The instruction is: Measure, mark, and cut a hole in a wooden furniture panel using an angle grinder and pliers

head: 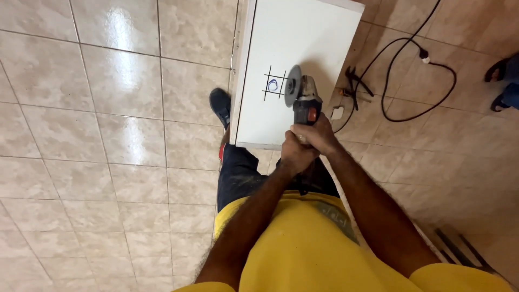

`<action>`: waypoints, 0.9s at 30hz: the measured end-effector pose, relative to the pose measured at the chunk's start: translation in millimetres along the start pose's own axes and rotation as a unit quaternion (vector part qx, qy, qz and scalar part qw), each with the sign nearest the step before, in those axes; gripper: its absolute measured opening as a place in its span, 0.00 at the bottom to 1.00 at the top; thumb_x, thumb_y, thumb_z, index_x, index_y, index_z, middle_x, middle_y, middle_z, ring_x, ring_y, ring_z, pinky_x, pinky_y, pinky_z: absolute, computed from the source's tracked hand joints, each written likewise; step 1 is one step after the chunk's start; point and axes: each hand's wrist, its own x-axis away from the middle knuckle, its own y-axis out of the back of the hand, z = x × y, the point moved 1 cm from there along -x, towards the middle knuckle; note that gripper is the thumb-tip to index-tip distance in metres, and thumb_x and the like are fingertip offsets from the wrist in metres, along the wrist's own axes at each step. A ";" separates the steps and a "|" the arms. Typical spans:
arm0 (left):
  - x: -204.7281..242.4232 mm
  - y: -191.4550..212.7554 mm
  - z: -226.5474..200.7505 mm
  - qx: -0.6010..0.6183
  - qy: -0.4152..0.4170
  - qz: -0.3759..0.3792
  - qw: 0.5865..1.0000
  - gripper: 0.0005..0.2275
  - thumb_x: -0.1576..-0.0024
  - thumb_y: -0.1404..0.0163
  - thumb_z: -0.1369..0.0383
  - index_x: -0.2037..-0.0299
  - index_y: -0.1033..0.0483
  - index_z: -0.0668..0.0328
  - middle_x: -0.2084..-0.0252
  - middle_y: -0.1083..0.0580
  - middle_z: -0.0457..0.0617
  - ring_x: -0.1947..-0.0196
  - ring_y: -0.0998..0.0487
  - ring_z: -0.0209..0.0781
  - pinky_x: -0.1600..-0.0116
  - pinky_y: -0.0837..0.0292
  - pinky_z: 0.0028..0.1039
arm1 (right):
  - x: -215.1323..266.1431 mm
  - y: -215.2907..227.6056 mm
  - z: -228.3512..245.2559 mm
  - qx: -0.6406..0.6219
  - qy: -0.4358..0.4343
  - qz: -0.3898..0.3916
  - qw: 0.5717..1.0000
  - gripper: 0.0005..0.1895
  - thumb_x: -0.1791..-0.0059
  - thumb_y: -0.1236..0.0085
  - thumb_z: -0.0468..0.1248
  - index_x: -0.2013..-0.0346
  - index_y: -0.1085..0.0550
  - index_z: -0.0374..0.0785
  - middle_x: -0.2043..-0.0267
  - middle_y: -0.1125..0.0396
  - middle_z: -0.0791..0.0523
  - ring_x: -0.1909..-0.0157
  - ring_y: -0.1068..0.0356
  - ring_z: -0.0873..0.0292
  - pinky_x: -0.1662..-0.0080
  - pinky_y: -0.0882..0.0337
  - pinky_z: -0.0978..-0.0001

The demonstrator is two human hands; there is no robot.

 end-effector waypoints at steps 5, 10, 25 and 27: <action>1.9 10.7 -1.9 0.024 0.003 0.012 1.000 0.34 0.53 0.36 0.63 0.41 0.43 0.64 0.41 0.27 0.62 0.37 0.27 0.61 0.34 0.28 0.46 | -8.9 -9.8 2.6 -0.013 0.020 0.026 0.999 0.20 0.66 0.26 0.43 0.69 0.25 0.38 0.71 0.30 0.53 0.65 0.28 0.55 0.61 0.30 0.64; 0.3 15.4 0.3 0.023 0.009 0.018 1.000 0.33 0.53 0.37 0.64 0.41 0.44 0.63 0.41 0.27 0.61 0.37 0.27 0.60 0.35 0.28 0.45 | -8.0 -11.9 6.7 0.005 0.014 0.026 1.000 0.18 0.66 0.27 0.43 0.70 0.25 0.38 0.72 0.30 0.53 0.67 0.29 0.56 0.63 0.31 0.65; -6.3 24.0 4.3 0.021 0.002 0.034 0.999 0.34 0.52 0.38 0.64 0.40 0.44 0.65 0.39 0.29 0.62 0.36 0.28 0.63 0.35 0.29 0.47 | -19.1 -22.7 -1.2 0.042 -0.035 -0.002 0.999 0.20 0.69 0.27 0.42 0.69 0.23 0.35 0.73 0.30 0.51 0.67 0.27 0.54 0.63 0.31 0.64; -3.1 26.0 0.8 0.022 0.006 0.036 0.999 0.34 0.52 0.38 0.65 0.39 0.44 0.65 0.38 0.30 0.62 0.35 0.29 0.63 0.34 0.30 0.47 | -18.8 -22.2 1.6 0.043 -0.041 -0.002 0.998 0.21 0.69 0.28 0.43 0.68 0.23 0.34 0.72 0.30 0.50 0.66 0.27 0.54 0.62 0.30 0.63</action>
